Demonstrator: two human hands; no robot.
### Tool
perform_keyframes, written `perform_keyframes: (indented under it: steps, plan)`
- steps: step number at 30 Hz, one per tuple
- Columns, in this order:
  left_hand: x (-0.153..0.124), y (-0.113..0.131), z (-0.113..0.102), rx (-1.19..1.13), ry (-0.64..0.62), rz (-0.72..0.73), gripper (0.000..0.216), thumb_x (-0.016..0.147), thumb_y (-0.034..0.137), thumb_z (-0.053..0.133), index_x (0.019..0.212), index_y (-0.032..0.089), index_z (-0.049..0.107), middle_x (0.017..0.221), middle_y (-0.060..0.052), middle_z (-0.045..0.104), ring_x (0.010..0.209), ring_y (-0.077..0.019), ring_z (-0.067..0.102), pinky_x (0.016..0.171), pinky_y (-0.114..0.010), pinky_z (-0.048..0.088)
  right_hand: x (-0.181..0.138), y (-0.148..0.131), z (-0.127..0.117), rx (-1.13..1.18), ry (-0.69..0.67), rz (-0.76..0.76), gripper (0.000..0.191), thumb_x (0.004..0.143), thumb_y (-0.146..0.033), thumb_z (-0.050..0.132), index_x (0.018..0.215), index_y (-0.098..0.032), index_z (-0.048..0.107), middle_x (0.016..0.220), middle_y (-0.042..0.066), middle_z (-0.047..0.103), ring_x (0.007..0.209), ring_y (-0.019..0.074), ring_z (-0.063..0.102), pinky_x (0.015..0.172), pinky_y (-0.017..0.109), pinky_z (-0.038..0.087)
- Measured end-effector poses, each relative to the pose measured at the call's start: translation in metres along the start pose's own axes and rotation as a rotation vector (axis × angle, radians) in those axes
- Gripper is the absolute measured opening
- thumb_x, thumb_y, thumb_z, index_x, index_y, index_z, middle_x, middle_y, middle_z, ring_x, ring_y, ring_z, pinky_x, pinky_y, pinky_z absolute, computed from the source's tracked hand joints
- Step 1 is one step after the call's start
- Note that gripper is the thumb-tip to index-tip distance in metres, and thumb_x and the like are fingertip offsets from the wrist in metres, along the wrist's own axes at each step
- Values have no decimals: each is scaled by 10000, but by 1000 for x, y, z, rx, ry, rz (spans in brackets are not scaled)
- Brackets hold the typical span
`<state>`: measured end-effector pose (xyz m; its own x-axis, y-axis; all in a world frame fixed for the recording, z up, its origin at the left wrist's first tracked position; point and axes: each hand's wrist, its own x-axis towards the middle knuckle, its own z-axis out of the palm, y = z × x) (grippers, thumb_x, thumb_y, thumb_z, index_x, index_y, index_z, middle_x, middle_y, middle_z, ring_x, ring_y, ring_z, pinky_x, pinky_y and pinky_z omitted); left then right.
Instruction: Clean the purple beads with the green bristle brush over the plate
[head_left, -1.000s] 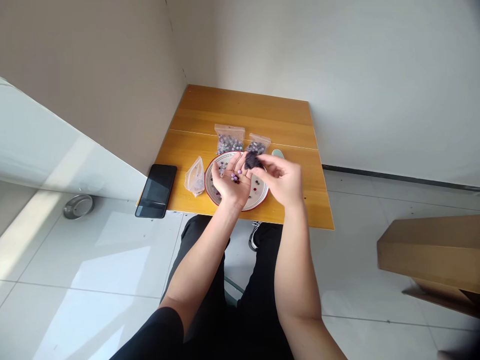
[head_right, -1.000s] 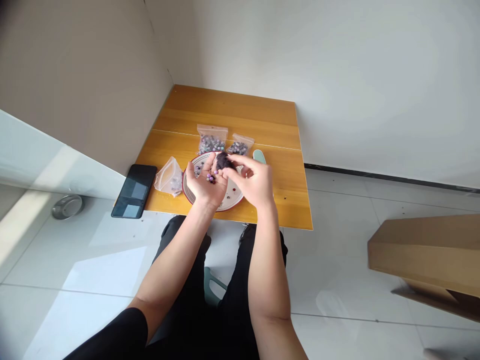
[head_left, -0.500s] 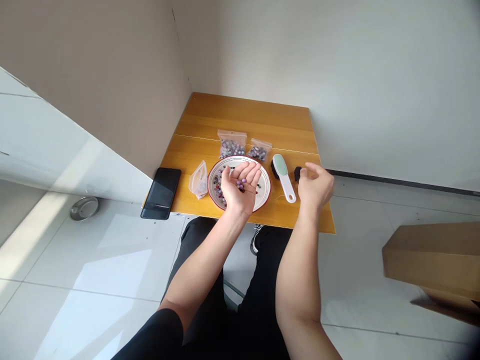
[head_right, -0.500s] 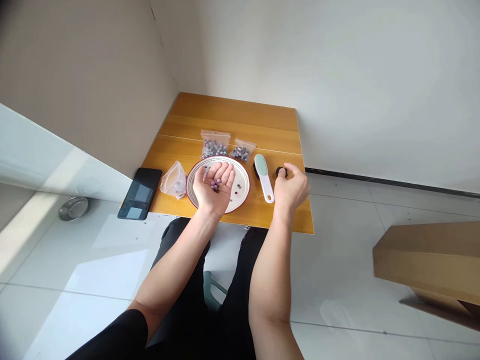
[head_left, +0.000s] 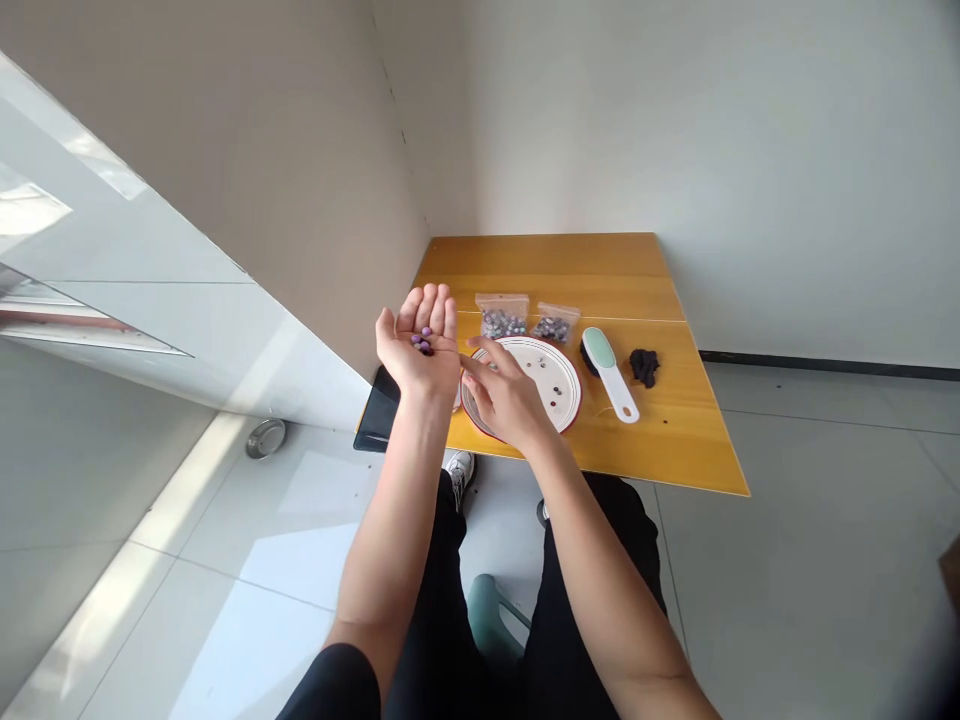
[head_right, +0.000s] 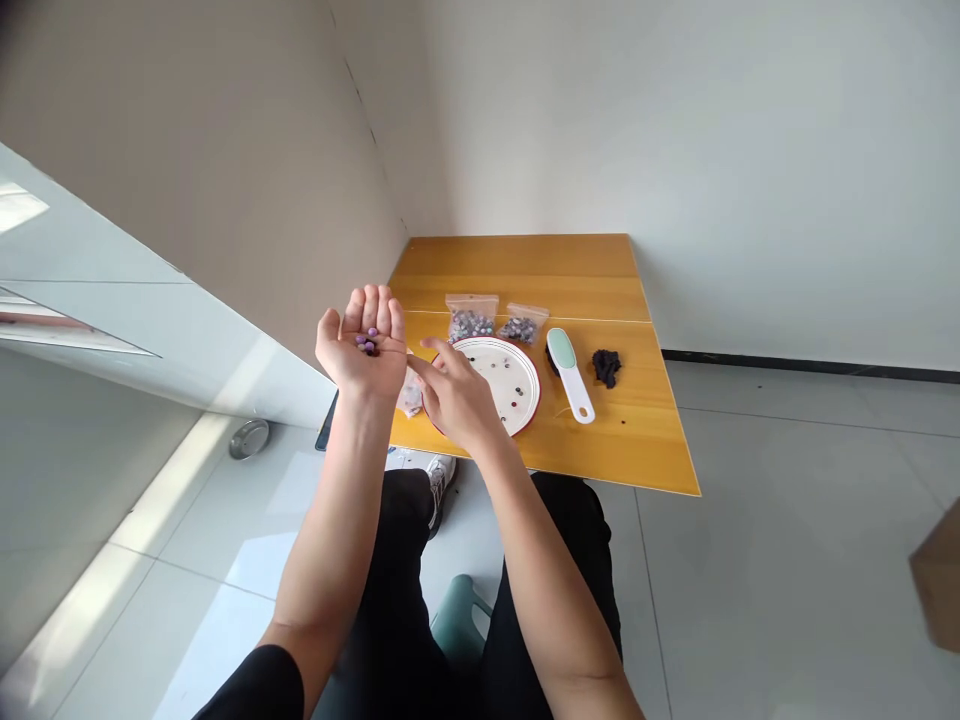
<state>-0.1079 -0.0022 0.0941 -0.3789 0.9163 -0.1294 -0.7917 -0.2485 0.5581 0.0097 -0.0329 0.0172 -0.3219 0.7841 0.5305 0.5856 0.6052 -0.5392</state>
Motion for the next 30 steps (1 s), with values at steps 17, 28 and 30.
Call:
perform_keyframes:
  steps: [17,28,30]
  plan:
    - [34,27,-66,236,-114,-108,606,926,674,392,856,179,733,1013,-121,785,1163,-239,718,1010,-348,589,22,-9,18,30,-39,16,243,1026,-224,468,1051,-268,706,1131,55,670,1059,204,627,864,342,512]
    - [33,24,-59,437,-151,-93,645,910,721,390,795,186,732,895,-124,781,1030,-257,765,960,-377,609,28,-9,20,50,-31,6,240,1036,-248,471,1043,-252,711,1131,55,702,1051,209,637,874,353,507]
    - [33,23,-59,440,-152,-93,643,910,723,391,805,189,735,885,-119,782,1027,-252,766,956,-371,610,27,-8,21,49,-27,11,238,1037,-257,476,1044,-254,714,1129,51,705,1050,209,640,876,351,506]
